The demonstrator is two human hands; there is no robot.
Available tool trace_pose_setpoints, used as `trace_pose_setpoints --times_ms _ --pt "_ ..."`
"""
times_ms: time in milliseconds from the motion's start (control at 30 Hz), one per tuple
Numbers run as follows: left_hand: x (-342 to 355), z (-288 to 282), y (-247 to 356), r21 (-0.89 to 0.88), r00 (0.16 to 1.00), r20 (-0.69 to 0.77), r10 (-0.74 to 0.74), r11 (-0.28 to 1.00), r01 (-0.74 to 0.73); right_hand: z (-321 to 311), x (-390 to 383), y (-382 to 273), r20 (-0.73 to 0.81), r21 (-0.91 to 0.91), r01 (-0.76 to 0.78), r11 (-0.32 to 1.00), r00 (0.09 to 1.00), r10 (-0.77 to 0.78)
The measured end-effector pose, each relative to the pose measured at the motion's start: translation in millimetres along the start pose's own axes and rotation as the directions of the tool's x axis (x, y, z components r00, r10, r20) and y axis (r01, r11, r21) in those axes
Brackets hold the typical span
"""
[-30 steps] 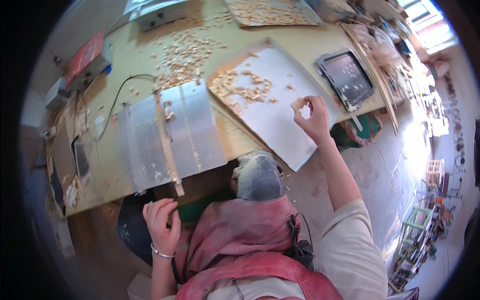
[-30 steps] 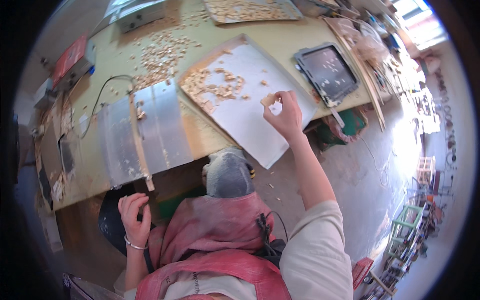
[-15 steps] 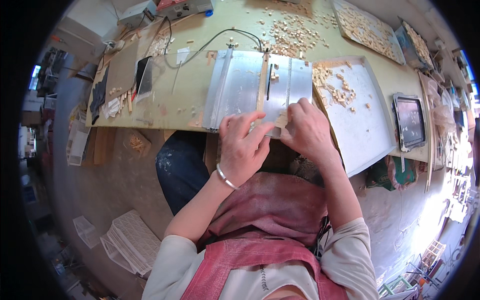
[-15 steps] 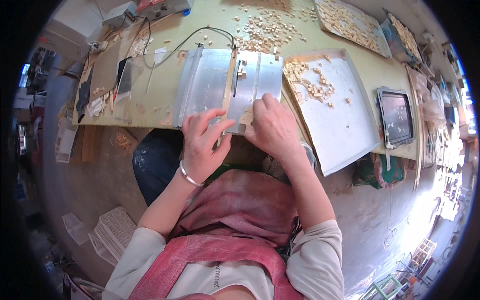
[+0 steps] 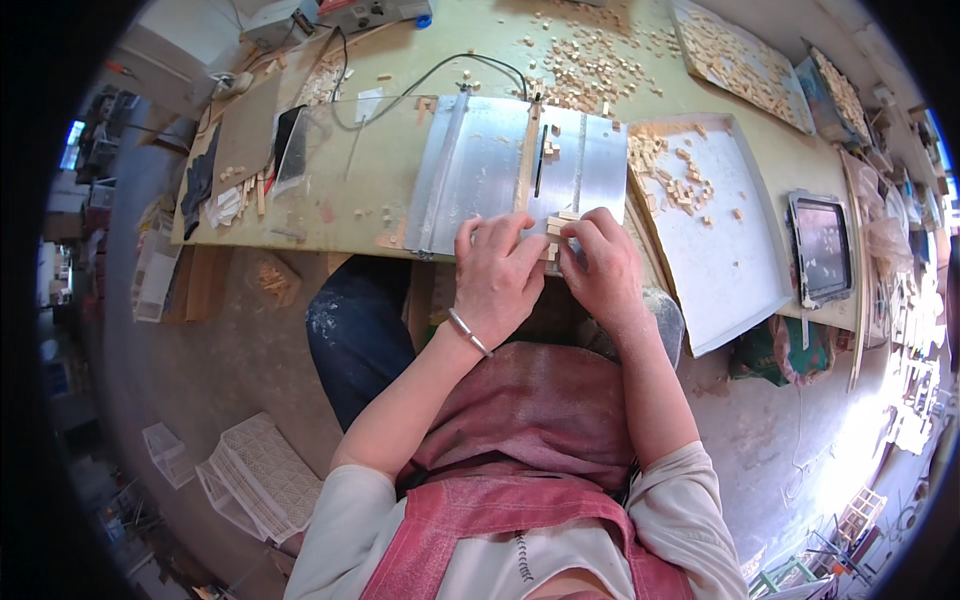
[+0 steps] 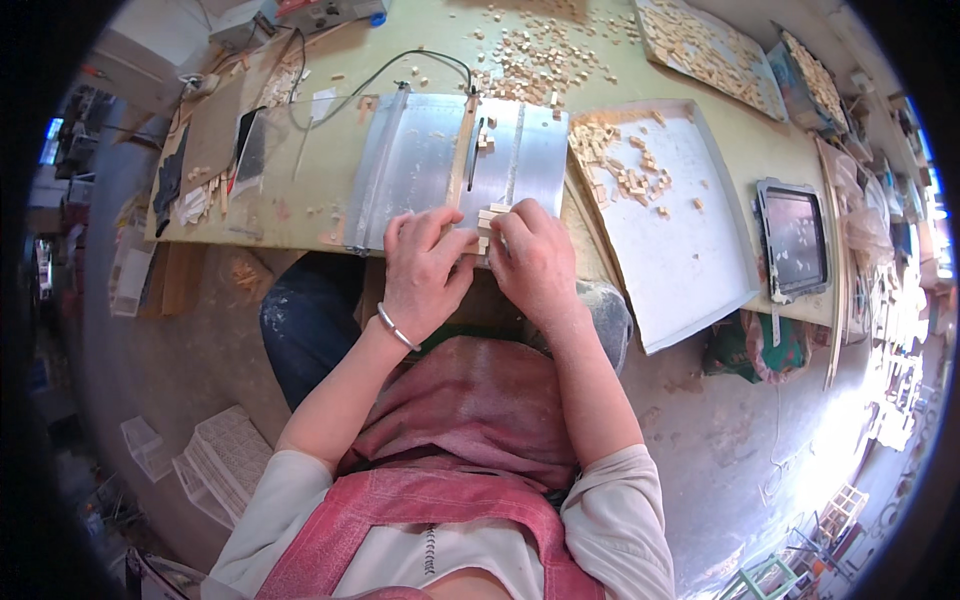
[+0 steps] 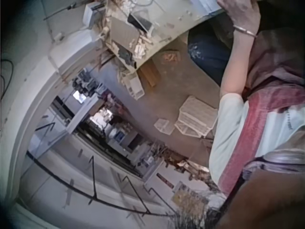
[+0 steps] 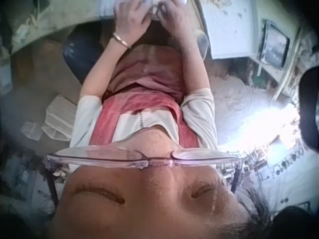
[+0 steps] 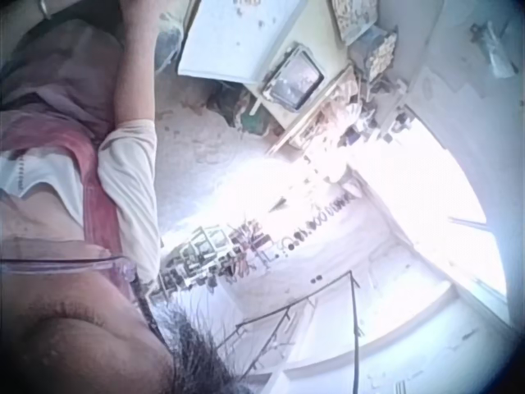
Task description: The person repeatedly picks up small wooden pieces from a tray and feeds them through a table saw, then places the cut pieces back onto the tray. The process is repeated multiple times with consistent hand movements.
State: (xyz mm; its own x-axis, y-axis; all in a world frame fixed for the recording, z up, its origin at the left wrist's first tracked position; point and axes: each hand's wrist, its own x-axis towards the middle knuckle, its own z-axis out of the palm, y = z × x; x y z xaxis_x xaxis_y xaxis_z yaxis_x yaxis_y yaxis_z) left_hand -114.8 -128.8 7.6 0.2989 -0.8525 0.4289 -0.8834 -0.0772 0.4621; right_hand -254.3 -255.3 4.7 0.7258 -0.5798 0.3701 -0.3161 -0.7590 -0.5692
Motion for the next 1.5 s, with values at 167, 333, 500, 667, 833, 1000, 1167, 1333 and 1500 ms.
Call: trace_pose_setpoints --times_ms 167,333,500,667,833,1000,1167,1333,1500 --pt "-1 0 -1 -0.019 0.999 -0.025 -0.026 0.999 0.026 4 2 -2 -0.067 0.065 0.025 0.998 0.998 -0.021" --pt "-2 -3 -3 -0.02 1.0 0.003 -0.014 1.0 0.014 9 -1 4 -0.042 0.035 0.059 0.998 0.997 -0.058" --pt "-7 -8 -5 -0.017 1.0 0.023 -0.021 1.0 0.021 9 -3 1 -0.058 0.093 0.047 0.995 0.997 -0.042" --pt "-9 -10 -4 -0.033 0.999 0.025 -0.031 0.999 0.031 -4 -4 -1 -0.123 0.335 -0.092 0.938 0.982 0.141" --pt "-9 -10 -5 -0.043 0.999 0.021 -0.034 0.998 0.035 0 -6 -3 -0.133 0.458 -0.215 0.862 0.943 0.306" --pt "-11 -7 -8 -0.055 0.999 0.004 -0.039 0.998 0.039 7 -4 5 -0.094 0.152 0.02 0.988 0.996 -0.006" --pt "-12 -7 -7 -0.067 0.998 0.002 -0.063 0.996 0.063 7 -4 2 -0.192 0.102 -0.014 0.995 0.981 0.034" --pt "-4 -11 -6 -0.033 0.996 0.034 -0.086 0.996 0.087 7 0 8 -0.181 -0.055 -0.083 0.995 0.981 0.072" --pt "3 -8 -9 -0.009 0.991 0.066 -0.113 0.993 0.114 16 6 2 -0.136 -0.024 0.001 1.0 0.991 -0.004"
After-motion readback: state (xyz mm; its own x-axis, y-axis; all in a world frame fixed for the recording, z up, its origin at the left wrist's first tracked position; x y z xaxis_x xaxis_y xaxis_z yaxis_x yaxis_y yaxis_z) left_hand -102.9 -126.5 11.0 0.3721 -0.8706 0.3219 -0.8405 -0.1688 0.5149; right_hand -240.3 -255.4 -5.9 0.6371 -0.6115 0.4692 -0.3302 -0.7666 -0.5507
